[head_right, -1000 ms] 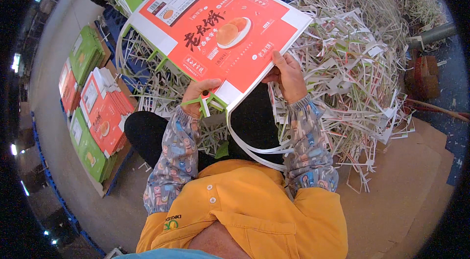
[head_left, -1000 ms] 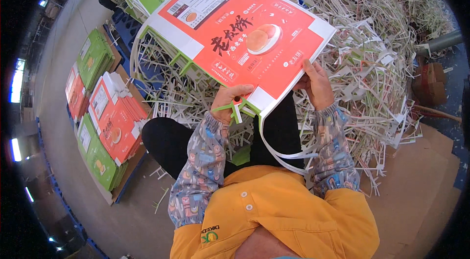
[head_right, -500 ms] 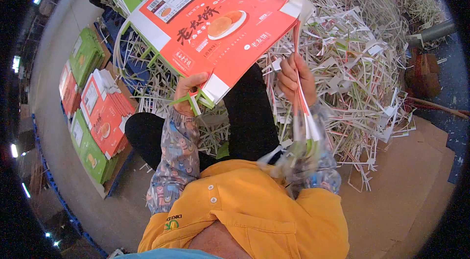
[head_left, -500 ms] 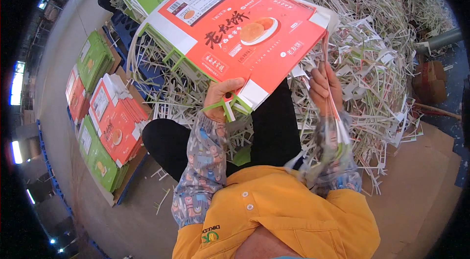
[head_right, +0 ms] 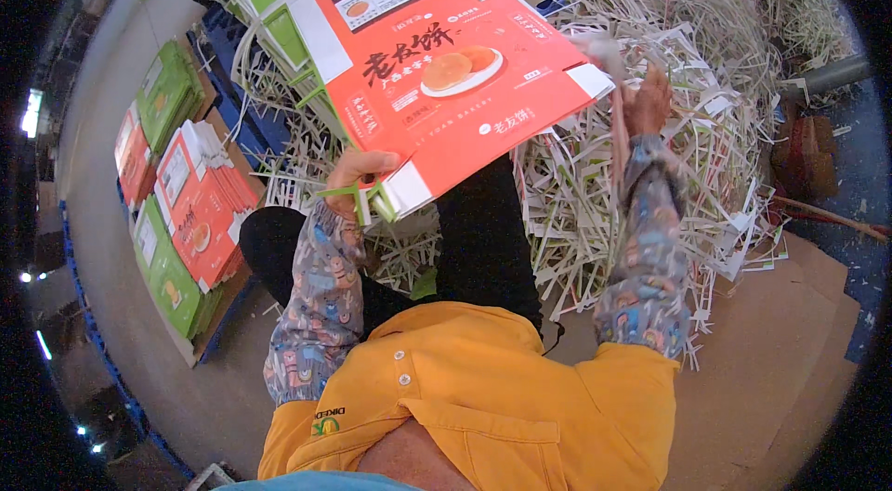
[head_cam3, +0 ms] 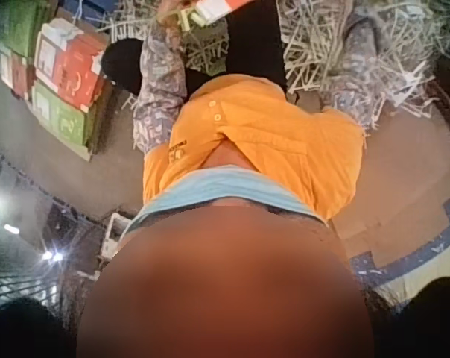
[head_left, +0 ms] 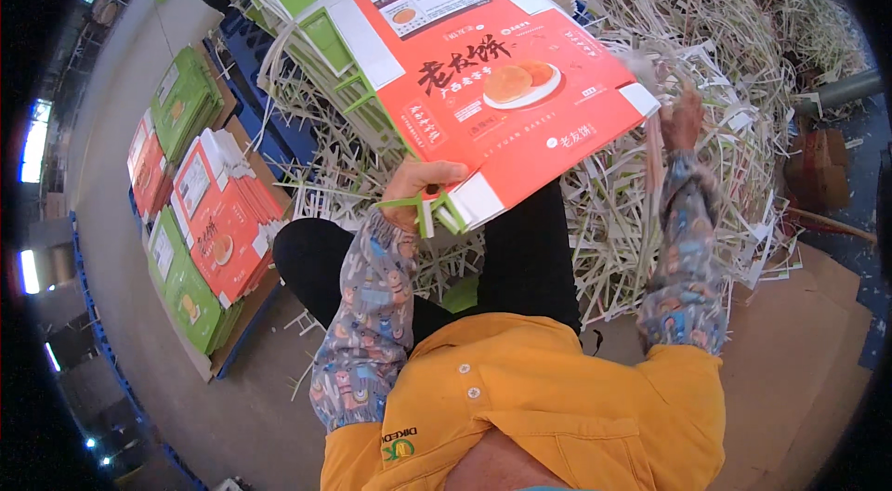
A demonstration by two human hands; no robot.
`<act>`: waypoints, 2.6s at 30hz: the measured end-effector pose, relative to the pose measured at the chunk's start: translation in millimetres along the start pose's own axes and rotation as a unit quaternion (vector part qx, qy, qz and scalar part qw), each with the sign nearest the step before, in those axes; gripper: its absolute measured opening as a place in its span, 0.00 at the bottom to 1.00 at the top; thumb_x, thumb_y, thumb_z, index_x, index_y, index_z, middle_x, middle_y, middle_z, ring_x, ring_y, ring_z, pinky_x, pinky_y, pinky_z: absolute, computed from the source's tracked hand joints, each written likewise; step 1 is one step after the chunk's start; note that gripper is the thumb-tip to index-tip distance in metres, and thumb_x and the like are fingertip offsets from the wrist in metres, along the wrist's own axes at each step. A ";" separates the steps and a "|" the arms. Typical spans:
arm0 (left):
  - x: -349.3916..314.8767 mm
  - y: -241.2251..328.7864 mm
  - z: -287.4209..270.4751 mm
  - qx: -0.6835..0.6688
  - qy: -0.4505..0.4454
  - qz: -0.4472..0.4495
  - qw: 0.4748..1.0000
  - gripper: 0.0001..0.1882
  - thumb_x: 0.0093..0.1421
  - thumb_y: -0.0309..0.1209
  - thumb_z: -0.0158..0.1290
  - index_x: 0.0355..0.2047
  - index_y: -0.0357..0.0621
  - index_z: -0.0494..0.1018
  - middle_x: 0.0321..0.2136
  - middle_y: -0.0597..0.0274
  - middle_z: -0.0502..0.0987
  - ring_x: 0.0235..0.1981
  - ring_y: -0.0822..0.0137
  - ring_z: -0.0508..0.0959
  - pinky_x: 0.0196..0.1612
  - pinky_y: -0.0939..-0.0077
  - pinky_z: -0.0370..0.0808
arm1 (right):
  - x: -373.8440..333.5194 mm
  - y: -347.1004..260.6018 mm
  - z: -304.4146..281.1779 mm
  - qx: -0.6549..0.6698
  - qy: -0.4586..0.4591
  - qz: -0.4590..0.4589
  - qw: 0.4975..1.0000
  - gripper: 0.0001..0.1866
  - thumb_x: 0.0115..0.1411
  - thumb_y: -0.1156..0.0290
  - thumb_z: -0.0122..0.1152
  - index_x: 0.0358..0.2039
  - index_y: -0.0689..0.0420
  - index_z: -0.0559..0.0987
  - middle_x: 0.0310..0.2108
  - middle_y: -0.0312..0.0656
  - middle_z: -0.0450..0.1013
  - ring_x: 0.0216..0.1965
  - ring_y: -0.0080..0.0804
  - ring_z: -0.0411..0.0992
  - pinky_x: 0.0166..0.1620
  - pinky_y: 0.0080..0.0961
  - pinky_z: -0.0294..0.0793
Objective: Stripping away excess paper trimmings from printed cardboard box sheets.
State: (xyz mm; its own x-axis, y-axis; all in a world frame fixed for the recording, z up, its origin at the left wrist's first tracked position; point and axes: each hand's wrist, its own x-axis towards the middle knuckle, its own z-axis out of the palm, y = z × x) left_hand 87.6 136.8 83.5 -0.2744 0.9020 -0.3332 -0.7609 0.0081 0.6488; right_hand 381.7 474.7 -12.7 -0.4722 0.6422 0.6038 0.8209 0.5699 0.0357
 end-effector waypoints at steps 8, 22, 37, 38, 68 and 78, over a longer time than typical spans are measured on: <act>13.8 -16.9 6.9 0.024 0.002 -0.039 0.999 0.21 0.41 0.20 0.57 0.39 0.37 0.68 0.32 0.59 0.75 0.31 0.70 0.76 0.35 0.78 0.74 | -51.9 -194.4 -132.7 0.887 -0.215 0.339 0.228 0.23 0.54 0.60 0.54 0.46 0.59 0.65 0.40 0.43 0.69 0.41 0.32 0.69 0.44 0.32 0.70; -12.3 -26.3 -29.7 0.130 -0.059 -0.138 0.980 0.12 0.55 0.31 0.49 0.35 0.34 0.70 0.26 0.59 0.75 0.23 0.73 0.75 0.25 0.81 0.72 | -36.8 -234.1 -121.8 0.792 -0.185 0.420 0.404 0.20 0.53 0.72 0.54 0.45 0.60 0.63 0.41 0.42 0.68 0.40 0.31 0.69 0.43 0.28 0.71; -29.6 55.7 -198.1 0.932 0.094 0.103 0.336 0.05 0.47 0.31 0.47 0.23 0.47 0.73 0.20 0.55 0.73 0.24 0.56 0.75 0.26 0.62 0.70 | -19.2 -189.9 -130.2 0.769 -0.194 0.401 0.458 0.20 0.51 0.74 0.53 0.45 0.64 0.64 0.39 0.44 0.68 0.39 0.34 0.70 0.43 0.29 0.70; -43.3 64.6 -234.7 0.937 0.135 0.079 0.312 0.06 0.47 0.32 0.47 0.24 0.47 0.74 0.21 0.55 0.74 0.25 0.56 0.75 0.26 0.62 0.70 | -14.0 -185.6 -129.7 0.765 -0.188 0.415 0.455 0.17 0.51 0.73 0.54 0.42 0.65 0.67 0.37 0.44 0.70 0.38 0.34 0.70 0.42 0.29 0.71; -27.1 135.6 -235.3 0.836 0.368 -0.016 0.407 0.10 0.49 0.37 0.48 0.26 0.47 0.73 0.28 0.52 0.75 0.32 0.54 0.75 0.31 0.61 0.69 | -15.9 -146.1 -139.5 0.784 -0.220 0.436 0.384 0.23 0.52 0.71 0.50 0.48 0.65 0.61 0.44 0.48 0.66 0.43 0.39 0.68 0.46 0.35 0.68; 16.0 155.2 -126.6 0.420 0.301 0.346 0.784 0.17 0.48 0.32 0.50 0.38 0.38 0.70 0.34 0.48 0.73 0.34 0.57 0.74 0.39 0.69 0.68 | -35.3 -147.4 -147.4 0.726 -0.201 0.405 0.519 0.21 0.52 0.70 0.52 0.45 0.65 0.64 0.42 0.46 0.67 0.41 0.36 0.69 0.43 0.31 0.70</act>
State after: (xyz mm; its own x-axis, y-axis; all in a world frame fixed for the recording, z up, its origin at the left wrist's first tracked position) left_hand -109.4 97.8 92.3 -0.8697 0.4520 0.1980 0.2775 0.1161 0.9537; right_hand 324.8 292.5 78.1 -0.4286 0.8613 -0.2729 -0.1667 -0.3722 -0.9130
